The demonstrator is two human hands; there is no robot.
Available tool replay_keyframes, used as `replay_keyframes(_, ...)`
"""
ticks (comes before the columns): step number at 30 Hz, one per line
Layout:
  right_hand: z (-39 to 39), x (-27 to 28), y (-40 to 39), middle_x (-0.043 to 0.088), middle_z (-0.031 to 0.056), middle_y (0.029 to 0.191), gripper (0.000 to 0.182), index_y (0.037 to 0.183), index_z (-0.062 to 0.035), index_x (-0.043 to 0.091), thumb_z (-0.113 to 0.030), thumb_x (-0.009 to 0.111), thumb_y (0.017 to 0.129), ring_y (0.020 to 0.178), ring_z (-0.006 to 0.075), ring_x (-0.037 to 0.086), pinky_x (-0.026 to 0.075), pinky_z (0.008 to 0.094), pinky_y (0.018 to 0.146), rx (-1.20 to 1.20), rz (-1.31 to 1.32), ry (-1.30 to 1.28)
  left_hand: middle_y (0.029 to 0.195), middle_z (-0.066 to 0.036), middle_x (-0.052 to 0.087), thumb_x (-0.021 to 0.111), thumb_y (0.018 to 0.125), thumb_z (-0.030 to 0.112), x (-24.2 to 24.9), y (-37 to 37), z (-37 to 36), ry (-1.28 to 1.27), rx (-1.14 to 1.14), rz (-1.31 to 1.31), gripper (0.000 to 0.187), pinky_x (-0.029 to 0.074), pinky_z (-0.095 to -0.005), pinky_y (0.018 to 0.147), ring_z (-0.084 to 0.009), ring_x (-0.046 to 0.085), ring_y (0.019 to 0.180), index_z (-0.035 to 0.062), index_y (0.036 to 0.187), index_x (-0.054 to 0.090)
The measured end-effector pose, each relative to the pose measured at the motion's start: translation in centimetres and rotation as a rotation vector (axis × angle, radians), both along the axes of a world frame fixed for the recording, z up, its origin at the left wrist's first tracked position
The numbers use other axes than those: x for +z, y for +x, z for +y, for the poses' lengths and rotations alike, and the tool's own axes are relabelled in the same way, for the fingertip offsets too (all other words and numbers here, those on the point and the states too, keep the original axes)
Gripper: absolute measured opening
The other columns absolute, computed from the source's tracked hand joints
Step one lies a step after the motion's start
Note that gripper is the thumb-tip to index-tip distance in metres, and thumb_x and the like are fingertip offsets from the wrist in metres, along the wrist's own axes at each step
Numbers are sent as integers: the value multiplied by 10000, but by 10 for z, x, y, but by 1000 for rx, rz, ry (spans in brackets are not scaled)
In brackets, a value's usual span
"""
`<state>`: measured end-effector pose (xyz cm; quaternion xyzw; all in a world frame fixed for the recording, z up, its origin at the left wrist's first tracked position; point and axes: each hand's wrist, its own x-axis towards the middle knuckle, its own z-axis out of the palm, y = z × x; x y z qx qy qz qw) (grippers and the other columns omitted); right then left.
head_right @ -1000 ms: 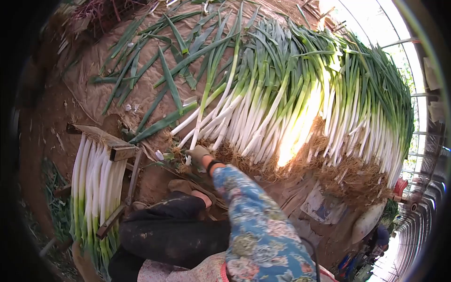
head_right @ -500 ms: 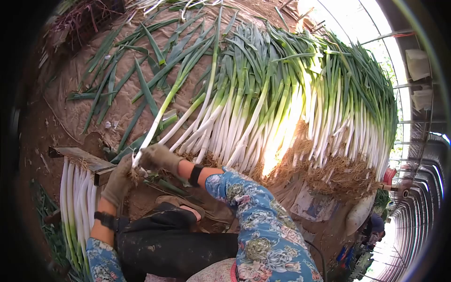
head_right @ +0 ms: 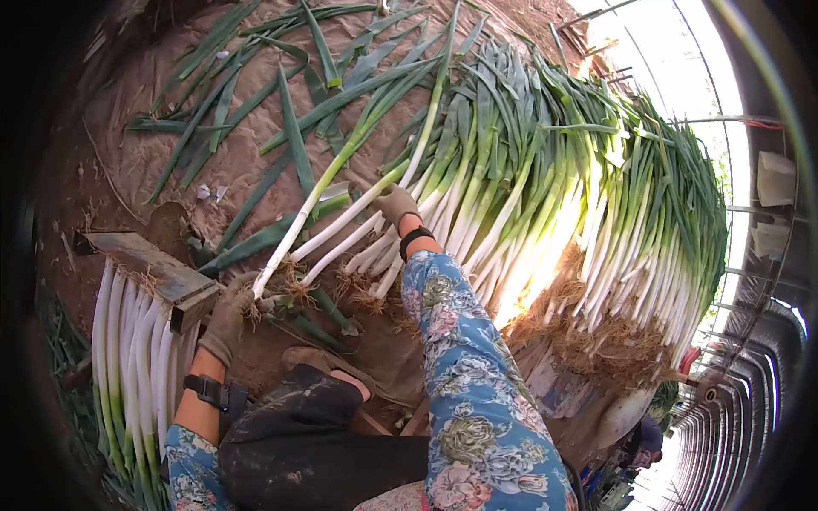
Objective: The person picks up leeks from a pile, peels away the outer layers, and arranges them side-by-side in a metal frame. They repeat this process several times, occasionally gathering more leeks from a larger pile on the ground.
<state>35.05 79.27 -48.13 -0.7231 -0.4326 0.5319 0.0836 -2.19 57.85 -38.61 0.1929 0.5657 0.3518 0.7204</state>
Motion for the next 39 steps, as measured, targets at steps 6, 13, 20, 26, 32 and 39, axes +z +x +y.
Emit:
replay_keyframes(6,-13,-22,-29,722,135,897,526,1340,-86,576,-216,684,842,770,232,722,558,389,635,17,114,-51,1043,-149,676,494,989,70,9,9,6,-19,-57,-27,403,575,-289,757,-176,680,828,-37,1376,462)
replay_keyframes(13,-55,-4,-83,732,196,964,364,1170,-114,663,-285,682,849,909,350,709,558,443,823,70,-292,348,1052,-143,680,513,958,76,9,6,8,-45,51,-101,420,581,-286,740,-170,683,822,-37,1360,474)
replay_keyframes(20,-183,99,-165,667,74,823,191,1056,-7,659,-128,628,911,715,106,602,507,281,633,35,368,285,1007,-96,660,524,982,125,24,28,14,-52,-3,-80,309,560,-266,705,-146,657,794,9,1267,539)
replay_keyframes(26,-170,108,-119,698,101,818,196,1071,22,647,-93,609,916,696,165,664,538,302,643,132,306,426,1010,-79,657,524,1013,162,20,39,10,-9,-155,91,298,538,-259,672,-121,633,777,26,1275,569)
replay_keyframes(32,-109,33,7,669,117,785,378,1045,23,631,-313,709,891,650,228,647,527,348,585,-567,-163,106,981,-106,671,520,999,161,-2,38,5,-114,-56,-143,298,559,-274,592,-139,650,673,-22,1230,565)
replay_keyframes(39,-98,29,21,724,171,821,421,890,-33,711,-452,676,857,742,312,707,542,438,727,-216,-547,206,833,-32,656,673,933,200,-12,47,6,-57,-216,-53,321,500,-239,555,-110,635,652,-2,1170,595)
